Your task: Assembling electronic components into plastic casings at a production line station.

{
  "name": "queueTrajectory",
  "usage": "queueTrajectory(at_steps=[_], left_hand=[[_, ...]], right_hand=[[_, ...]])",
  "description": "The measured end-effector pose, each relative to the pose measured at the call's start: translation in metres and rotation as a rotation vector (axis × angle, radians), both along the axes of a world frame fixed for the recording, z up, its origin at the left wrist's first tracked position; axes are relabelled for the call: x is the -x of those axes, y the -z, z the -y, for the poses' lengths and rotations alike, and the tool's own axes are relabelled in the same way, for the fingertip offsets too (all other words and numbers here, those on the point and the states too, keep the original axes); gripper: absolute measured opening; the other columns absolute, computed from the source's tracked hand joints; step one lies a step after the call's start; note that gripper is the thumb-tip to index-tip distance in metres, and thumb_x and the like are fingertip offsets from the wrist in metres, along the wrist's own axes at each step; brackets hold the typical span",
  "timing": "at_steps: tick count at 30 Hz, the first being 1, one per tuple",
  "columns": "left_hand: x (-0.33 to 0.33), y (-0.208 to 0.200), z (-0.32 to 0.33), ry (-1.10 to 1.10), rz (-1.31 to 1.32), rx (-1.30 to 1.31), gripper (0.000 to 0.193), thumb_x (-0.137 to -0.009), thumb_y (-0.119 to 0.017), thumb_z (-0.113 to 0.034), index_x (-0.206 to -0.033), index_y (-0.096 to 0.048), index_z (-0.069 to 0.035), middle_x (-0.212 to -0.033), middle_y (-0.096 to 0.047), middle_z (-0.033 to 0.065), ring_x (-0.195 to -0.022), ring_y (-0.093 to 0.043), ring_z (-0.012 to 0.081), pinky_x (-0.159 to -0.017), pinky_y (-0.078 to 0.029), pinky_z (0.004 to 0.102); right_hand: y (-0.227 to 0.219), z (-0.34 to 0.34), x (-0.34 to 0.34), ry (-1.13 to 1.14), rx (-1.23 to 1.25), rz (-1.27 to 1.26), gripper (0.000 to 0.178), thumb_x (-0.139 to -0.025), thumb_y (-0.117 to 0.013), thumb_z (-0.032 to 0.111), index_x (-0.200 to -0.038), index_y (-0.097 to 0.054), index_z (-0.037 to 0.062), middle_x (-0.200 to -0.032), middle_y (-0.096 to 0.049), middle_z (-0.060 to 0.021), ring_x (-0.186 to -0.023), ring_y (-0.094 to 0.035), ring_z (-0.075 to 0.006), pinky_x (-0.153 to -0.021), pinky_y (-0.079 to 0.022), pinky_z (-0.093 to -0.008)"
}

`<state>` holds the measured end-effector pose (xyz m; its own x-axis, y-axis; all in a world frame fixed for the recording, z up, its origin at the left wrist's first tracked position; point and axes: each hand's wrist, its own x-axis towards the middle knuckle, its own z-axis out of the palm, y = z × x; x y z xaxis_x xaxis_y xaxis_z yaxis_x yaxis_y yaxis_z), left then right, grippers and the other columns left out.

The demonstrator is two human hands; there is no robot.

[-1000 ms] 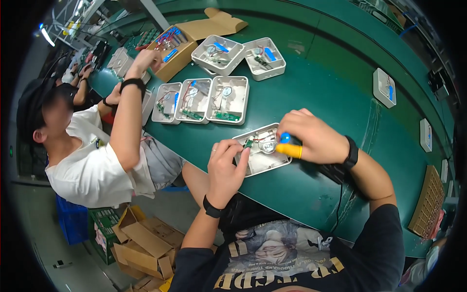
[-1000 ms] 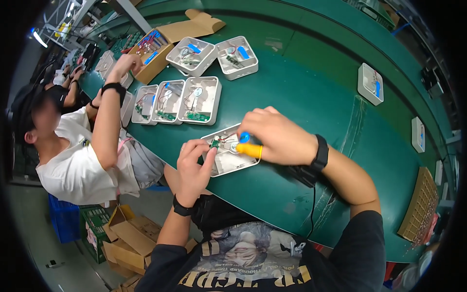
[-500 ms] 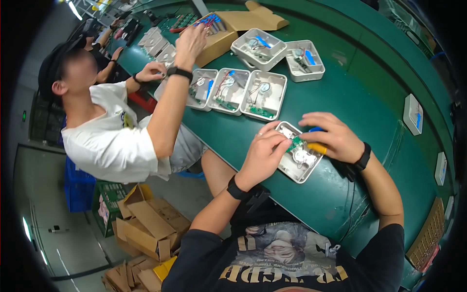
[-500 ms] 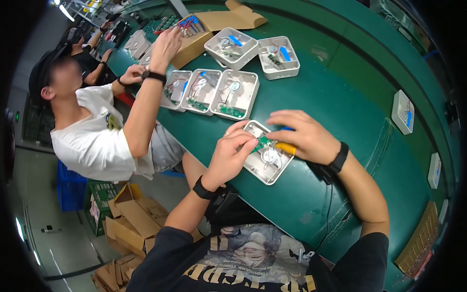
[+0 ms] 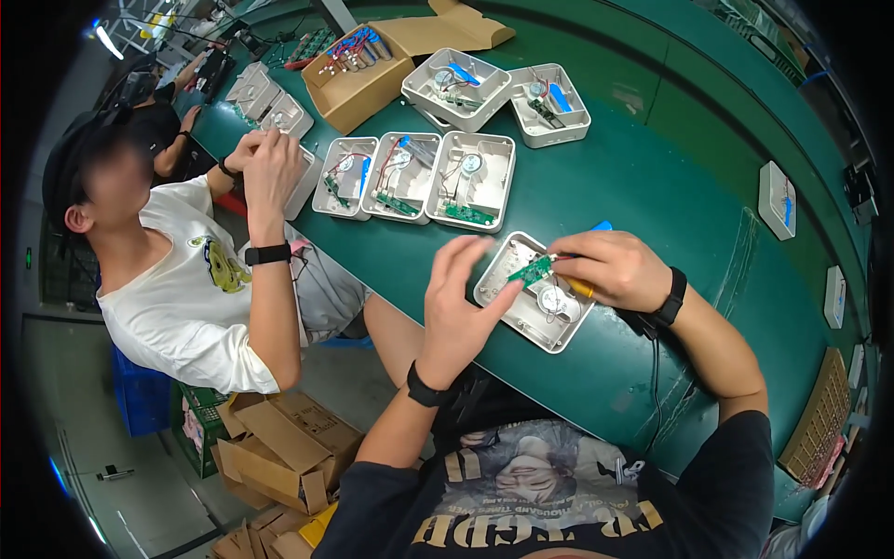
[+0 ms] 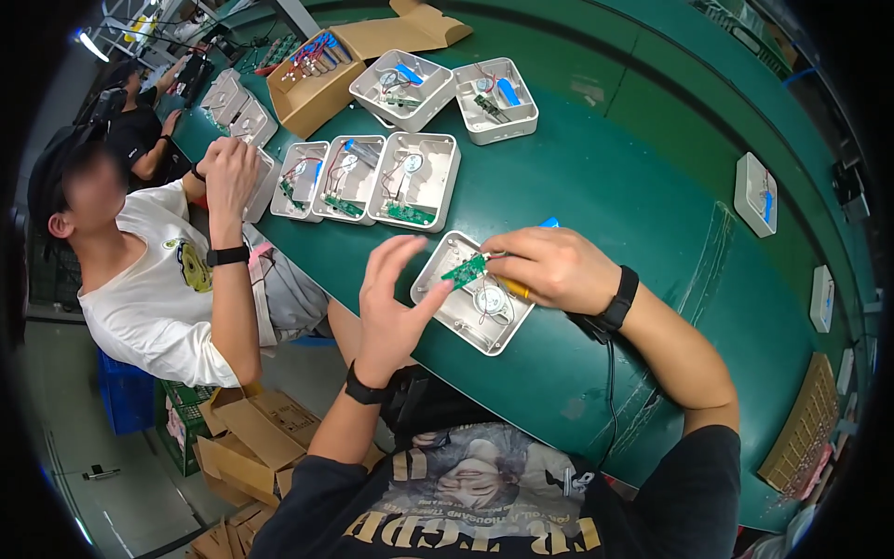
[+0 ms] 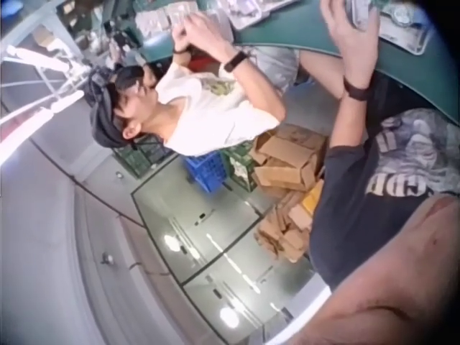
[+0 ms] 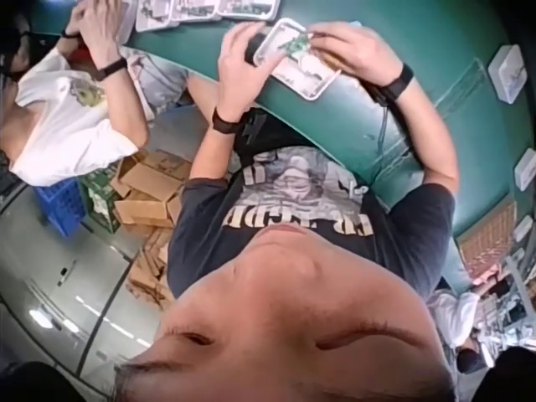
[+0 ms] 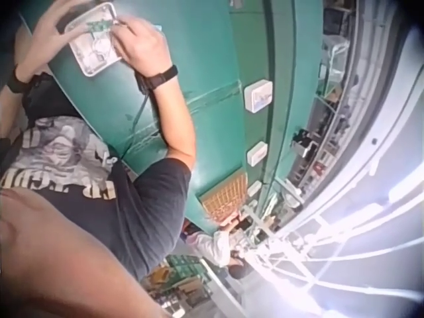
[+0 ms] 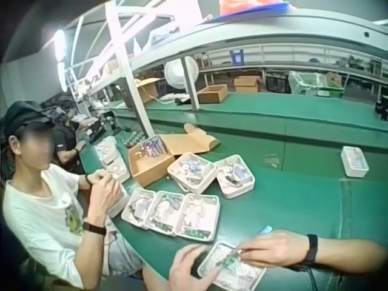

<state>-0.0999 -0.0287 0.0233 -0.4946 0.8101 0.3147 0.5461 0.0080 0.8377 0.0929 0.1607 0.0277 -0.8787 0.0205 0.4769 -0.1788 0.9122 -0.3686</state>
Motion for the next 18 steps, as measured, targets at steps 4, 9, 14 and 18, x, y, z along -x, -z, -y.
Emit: queueTrajectory(at_steps=[4, 9, 14, 18], left_hand=[[0.006, 0.018, 0.008, 0.095, -0.178, 0.141, 0.052, -0.087, -0.08, -0.013, -0.135, -0.067, 0.0, -0.128, -0.07, 0.0224, -0.128, -0.062, 0.0413, -0.108, -0.051, 0.047], [0.006, 0.027, 0.011, 0.097, -0.141, 0.107, 0.05, -0.085, -0.077, -0.01, -0.133, -0.069, 0.001, -0.125, -0.071, 0.0223, -0.127, -0.061, 0.0425, -0.109, -0.049, 0.0477], [0.007, 0.018, 0.019, 0.134, -0.06, 0.15, 0.05, -0.085, -0.078, -0.01, -0.133, -0.07, 0.002, -0.123, -0.072, 0.021, -0.123, -0.063, 0.0411, -0.108, -0.049, 0.0471], [0.01, 0.016, 0.021, 0.21, -0.031, 0.196, 0.047, -0.085, -0.079, -0.01, -0.13, -0.071, 0.001, -0.122, -0.073, 0.0193, -0.119, -0.065, 0.0392, -0.11, -0.048, 0.0481]], right_hand=[[-0.003, 0.002, 0.0, 0.082, 0.069, 0.022, 0.027, -0.081, -0.082, 0.006, -0.107, -0.075, 0.0047, -0.122, -0.074, -0.0115, -0.096, -0.076, -0.0267, -0.079, -0.063, -0.0382], [-0.002, 0.006, -0.002, 0.252, 0.138, 0.025, 0.022, -0.083, -0.083, 0.003, -0.103, -0.075, 0.0045, -0.121, -0.074, -0.0113, -0.096, -0.076, -0.0263, -0.08, -0.063, -0.0384], [0.001, 0.019, -0.004, 0.401, 0.186, -0.047, 0.021, -0.083, -0.084, 0.002, -0.102, -0.074, 0.0028, -0.121, -0.074, -0.0121, -0.1, -0.076, -0.0281, -0.086, -0.064, -0.0397], [0.001, 0.003, 0.005, 0.162, 0.166, -0.114, 0.021, -0.083, -0.085, 0.003, -0.101, -0.074, 0.0024, -0.119, -0.074, -0.0121, -0.102, -0.076, -0.0291, -0.09, -0.064, -0.0407]])
